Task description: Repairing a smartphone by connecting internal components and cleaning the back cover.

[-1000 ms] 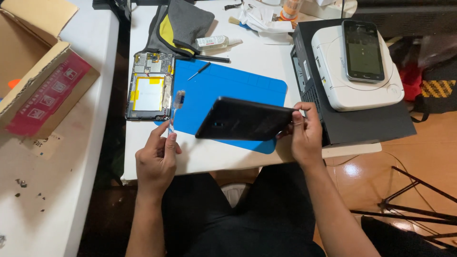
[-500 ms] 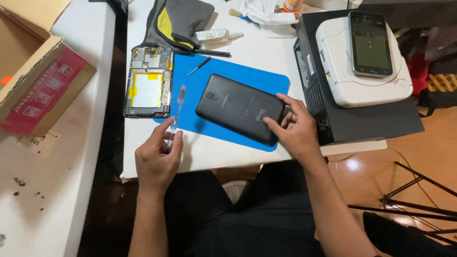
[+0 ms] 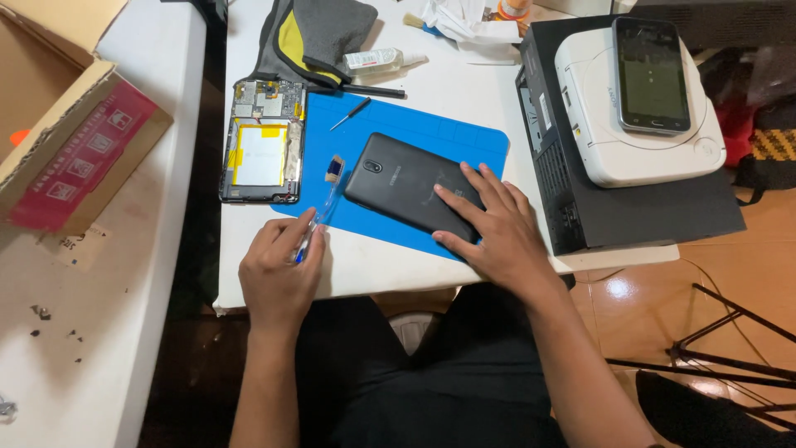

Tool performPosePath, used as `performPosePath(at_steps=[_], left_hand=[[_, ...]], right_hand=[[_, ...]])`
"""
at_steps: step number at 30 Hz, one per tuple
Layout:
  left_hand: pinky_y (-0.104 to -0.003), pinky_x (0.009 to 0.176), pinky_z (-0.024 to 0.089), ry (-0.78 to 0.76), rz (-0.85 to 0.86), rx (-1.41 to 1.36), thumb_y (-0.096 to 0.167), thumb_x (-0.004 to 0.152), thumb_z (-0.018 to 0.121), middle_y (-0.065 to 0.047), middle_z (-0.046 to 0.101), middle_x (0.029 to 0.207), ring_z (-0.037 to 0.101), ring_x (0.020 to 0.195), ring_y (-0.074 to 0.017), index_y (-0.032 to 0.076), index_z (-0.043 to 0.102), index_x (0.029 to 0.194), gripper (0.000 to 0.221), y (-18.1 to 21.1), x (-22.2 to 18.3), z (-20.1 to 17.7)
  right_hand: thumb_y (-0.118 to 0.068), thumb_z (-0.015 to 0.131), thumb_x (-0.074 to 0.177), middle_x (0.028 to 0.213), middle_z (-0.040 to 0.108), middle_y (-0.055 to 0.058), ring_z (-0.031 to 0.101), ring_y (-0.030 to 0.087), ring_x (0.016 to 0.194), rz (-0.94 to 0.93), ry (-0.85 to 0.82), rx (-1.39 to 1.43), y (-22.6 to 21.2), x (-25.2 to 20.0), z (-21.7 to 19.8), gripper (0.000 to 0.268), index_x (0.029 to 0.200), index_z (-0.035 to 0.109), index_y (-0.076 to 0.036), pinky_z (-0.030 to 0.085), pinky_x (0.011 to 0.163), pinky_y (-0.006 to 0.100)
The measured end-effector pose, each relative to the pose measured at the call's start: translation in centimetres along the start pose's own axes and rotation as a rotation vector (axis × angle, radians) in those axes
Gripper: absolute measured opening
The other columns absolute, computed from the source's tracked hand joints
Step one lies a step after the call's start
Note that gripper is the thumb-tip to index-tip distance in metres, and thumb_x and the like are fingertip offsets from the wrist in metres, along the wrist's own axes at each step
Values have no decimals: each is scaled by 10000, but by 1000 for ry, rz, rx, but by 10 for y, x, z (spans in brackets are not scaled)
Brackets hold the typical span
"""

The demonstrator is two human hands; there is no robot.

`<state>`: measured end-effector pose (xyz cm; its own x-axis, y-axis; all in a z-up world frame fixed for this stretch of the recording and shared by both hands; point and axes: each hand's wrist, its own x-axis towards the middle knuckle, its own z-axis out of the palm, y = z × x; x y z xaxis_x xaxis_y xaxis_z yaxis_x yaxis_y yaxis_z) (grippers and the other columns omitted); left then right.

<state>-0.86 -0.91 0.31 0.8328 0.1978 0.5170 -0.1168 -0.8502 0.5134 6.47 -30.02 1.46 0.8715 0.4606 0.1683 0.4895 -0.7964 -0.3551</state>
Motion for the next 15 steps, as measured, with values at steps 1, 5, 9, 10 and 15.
performPosePath(at_steps=[1,5,9,10,15], left_hand=[[-368,638,572,3,-1,2,136,918,795,-111,722,860,712,721,-288,113,813,1150,234,-1,0,0],[-376,665,574,7,6,-3,128,913,801,-105,717,877,718,761,-290,116,807,1150,237,-1,-1,-1],[-397,690,577,-23,-12,-86,78,910,787,-154,708,913,711,786,-318,44,769,1216,309,3,1,-6],[-397,690,577,-23,-12,-84,78,910,787,-154,708,913,711,786,-318,44,769,1216,309,3,1,-7],[-447,697,573,-93,-49,-173,-3,933,706,-218,648,933,690,789,-371,-35,698,1275,343,8,5,-12]], right_hand=[[-592,646,917,1577,455,98,359,364,1486,-4,0,0,0,0,-1,581,1433,594,-329,227,1187,551],[-557,750,841,1506,504,92,411,384,1447,1,63,65,5,-2,0,529,1323,671,-356,292,1157,536],[-617,832,694,1530,427,177,344,420,1473,115,53,68,3,-1,0,871,1436,527,-277,230,1187,537],[-617,832,694,1530,427,177,344,420,1473,114,53,69,4,-1,0,871,1436,527,-277,230,1187,537],[-666,865,616,1363,475,107,467,352,1375,112,6,129,3,-2,-3,1001,1444,511,-227,263,1176,514]])
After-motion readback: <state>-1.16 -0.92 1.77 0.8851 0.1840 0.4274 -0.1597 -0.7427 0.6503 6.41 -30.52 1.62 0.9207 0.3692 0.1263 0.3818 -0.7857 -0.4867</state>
